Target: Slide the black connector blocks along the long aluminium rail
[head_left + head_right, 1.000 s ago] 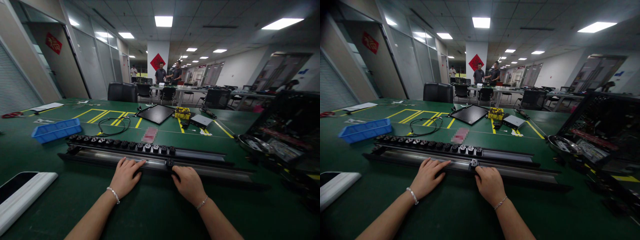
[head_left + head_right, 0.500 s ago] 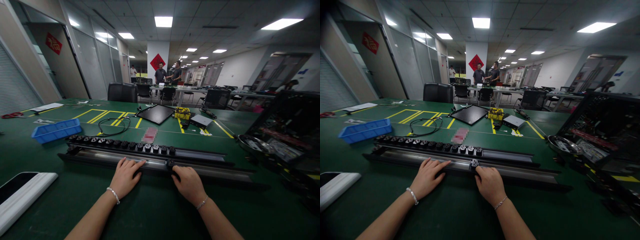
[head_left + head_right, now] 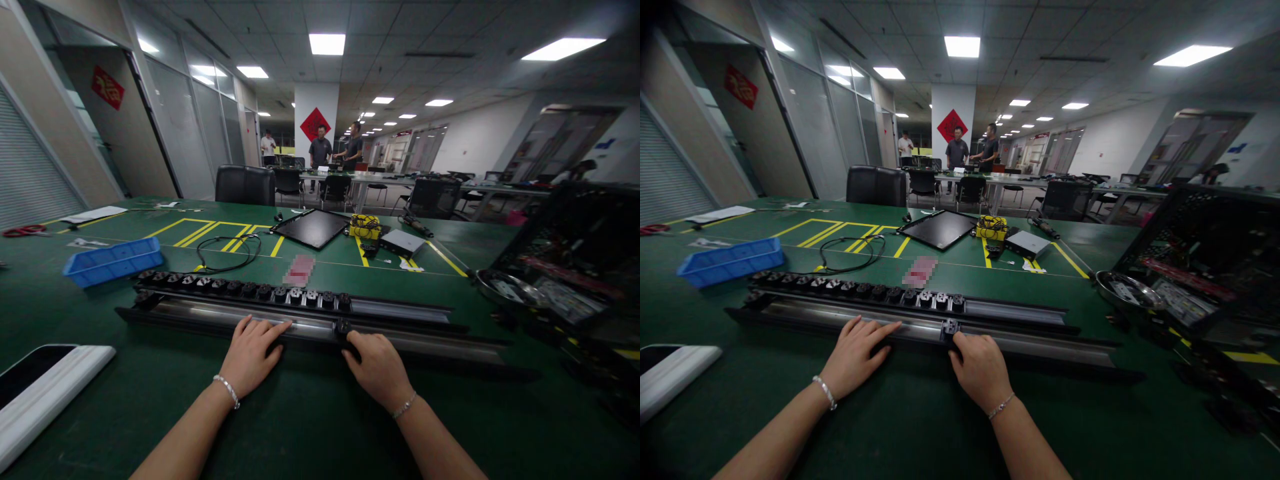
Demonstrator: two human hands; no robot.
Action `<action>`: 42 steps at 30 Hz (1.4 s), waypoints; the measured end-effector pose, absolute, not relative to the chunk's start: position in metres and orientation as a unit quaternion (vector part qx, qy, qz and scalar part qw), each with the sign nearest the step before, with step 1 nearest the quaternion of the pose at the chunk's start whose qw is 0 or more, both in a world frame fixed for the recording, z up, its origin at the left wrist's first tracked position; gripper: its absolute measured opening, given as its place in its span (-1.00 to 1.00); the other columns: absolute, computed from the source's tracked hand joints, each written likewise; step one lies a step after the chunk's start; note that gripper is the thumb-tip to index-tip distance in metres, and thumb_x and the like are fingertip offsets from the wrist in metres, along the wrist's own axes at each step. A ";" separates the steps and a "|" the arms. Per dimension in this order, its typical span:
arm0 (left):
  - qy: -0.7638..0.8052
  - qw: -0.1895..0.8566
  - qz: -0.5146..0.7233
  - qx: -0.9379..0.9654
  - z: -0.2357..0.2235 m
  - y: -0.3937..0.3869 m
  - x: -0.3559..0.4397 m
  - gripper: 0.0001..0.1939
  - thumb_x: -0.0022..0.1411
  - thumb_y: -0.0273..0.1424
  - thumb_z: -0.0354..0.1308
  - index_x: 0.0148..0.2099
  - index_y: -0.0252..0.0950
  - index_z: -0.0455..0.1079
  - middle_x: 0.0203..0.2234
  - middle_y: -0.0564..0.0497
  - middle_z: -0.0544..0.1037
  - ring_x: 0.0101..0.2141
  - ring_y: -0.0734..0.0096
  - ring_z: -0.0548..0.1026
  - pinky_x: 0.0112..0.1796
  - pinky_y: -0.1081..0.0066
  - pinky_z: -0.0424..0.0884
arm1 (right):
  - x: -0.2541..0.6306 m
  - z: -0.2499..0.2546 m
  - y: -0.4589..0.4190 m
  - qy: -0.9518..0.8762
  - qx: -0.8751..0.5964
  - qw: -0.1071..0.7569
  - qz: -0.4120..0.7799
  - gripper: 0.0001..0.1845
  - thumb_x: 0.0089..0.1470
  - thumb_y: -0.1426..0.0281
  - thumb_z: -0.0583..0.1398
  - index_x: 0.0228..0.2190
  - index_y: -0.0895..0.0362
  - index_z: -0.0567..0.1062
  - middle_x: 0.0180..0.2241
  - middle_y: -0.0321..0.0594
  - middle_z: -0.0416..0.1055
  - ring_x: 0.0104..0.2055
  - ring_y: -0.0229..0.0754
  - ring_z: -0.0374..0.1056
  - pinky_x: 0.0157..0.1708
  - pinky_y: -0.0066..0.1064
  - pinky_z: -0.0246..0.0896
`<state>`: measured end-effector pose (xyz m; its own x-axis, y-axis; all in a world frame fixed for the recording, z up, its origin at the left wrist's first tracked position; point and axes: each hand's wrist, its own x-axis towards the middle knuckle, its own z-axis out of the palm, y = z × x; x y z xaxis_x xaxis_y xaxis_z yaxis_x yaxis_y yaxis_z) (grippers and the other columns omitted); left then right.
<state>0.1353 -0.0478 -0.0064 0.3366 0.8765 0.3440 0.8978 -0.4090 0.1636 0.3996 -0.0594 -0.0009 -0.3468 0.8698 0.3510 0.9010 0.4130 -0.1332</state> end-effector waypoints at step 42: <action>-0.545 0.022 -0.191 -0.816 -0.005 -0.049 0.136 -0.56 0.16 -0.39 0.02 0.10 0.01 0.22 -0.32 0.11 0.45 -0.22 0.35 0.38 0.06 0.08 -0.01 | 0.415 -0.005 -0.064 -0.827 -0.524 0.202 -0.035 -0.78 0.07 0.47 0.05 -0.22 0.07 0.40 -0.39 -0.27 0.41 -0.33 -0.24 0.28 -0.23 -0.36 0.02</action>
<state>0.1357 -0.0489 -0.0052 0.3333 0.8814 0.3348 0.8980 -0.4049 0.1721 0.4149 -0.0636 -0.0053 -0.3691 0.8521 0.3711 0.8804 0.4484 -0.1541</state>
